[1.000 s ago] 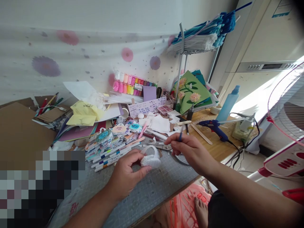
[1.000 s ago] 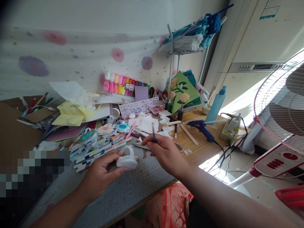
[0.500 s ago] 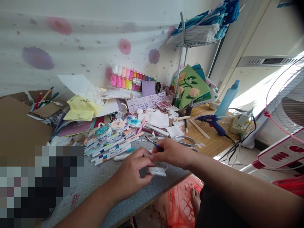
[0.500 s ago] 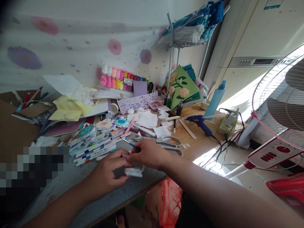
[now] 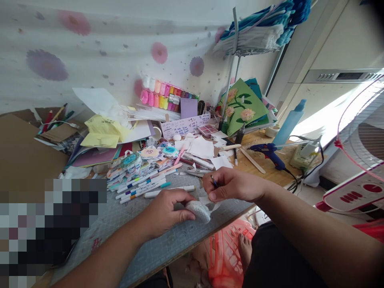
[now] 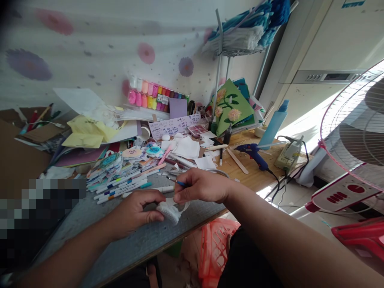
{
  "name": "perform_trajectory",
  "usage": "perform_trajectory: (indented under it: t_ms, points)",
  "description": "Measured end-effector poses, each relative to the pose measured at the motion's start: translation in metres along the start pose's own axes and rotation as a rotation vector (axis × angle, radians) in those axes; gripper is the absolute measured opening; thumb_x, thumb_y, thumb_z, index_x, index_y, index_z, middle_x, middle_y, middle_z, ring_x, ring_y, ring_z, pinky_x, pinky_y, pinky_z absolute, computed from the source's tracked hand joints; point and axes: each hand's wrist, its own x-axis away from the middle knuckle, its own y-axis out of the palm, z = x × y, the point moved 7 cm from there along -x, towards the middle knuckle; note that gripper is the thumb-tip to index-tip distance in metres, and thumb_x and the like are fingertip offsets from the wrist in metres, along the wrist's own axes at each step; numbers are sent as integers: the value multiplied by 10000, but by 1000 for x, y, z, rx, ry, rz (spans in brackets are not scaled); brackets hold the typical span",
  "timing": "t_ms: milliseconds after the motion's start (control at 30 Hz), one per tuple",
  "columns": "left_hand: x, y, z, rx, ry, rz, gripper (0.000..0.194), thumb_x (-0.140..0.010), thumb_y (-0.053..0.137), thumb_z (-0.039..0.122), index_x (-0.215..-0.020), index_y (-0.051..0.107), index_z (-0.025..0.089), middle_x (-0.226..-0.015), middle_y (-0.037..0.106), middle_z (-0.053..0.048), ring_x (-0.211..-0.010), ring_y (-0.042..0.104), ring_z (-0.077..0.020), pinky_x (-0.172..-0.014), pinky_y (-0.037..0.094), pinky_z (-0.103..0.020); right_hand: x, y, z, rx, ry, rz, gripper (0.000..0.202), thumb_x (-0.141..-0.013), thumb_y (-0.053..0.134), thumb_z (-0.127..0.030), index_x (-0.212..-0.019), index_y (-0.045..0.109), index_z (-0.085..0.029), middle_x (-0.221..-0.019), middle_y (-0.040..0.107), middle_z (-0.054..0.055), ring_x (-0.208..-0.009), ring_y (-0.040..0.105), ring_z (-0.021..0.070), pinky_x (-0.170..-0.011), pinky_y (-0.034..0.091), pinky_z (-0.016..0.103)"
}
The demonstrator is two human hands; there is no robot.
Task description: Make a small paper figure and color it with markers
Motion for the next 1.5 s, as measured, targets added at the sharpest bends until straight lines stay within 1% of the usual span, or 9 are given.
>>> perform_trajectory:
  t_ms: [400,633,733,833,967,1067,1133,1267,1500]
  points:
    - [0,5,-1,32,-27,-67,171,-716,736,312,-864,773,235,-792,732,-22,-760,648,-215,-676,451,-243,-4,5,9,328,66,-55,206,-756,634,-323,-646,573,-160,-619,503,-30,-616,455,119,-590,364,246]
    - [-1,4,2,-18,-9,-73,162,-735,714,311,-856,777,225,-794,714,-26,-744,634,-211,-663,442,-245,-8,5,7,600,68,41,299,-741,666,-291,-558,461,-173,-614,415,-45,-586,402,106,-549,313,251]
    - [-1,4,1,-26,-4,-73,160,-734,719,318,-852,776,226,-782,715,-24,-735,633,-211,-659,446,-249,-8,3,1,635,20,88,225,-722,706,-286,-608,554,-165,-668,481,-24,-646,455,130,-594,348,263]
    - [-1,2,-3,4,-18,-35,188,-728,724,331,-867,766,212,-786,717,-30,-746,636,-215,-669,452,-257,-1,-15,-8,485,-103,287,164,-781,670,-321,-754,670,-159,-757,557,13,-734,525,165,-689,400,292]
    - [0,-11,-7,52,-55,166,186,-725,712,341,-820,730,182,-783,690,-38,-760,626,-215,-688,455,-270,40,-56,-25,235,-410,812,286,-906,528,-386,-838,731,-196,-908,611,44,-896,556,194,-829,408,312]
    - [2,-20,-10,99,-73,308,182,-732,695,335,-805,698,169,-751,661,-33,-730,607,-201,-669,457,-266,63,-65,-25,177,-417,1012,321,-904,547,-466,-865,757,-226,-808,627,26,-760,551,157,-716,430,266]
    - [3,-23,-11,104,-70,350,183,-740,685,338,-795,686,164,-730,642,-28,-709,595,-192,-654,456,-262,62,-58,-20,38,-381,955,300,-878,588,-487,-866,753,-237,-722,641,11,-658,564,134,-627,443,242]
    - [4,-25,-11,99,-64,383,197,-755,676,353,-819,688,166,-750,642,-28,-714,593,-191,-655,452,-263,40,-28,-16,-188,-358,705,214,-836,673,-432,-833,717,-222,-692,699,11,-662,656,135,-631,509,224]
    - [4,-24,-10,103,-87,382,185,-738,694,346,-801,689,172,-746,641,-26,-722,585,-203,-661,431,-276,24,-13,-12,-105,-301,626,284,-841,651,-459,-822,685,-178,-716,708,34,-697,670,141,-654,528,229]
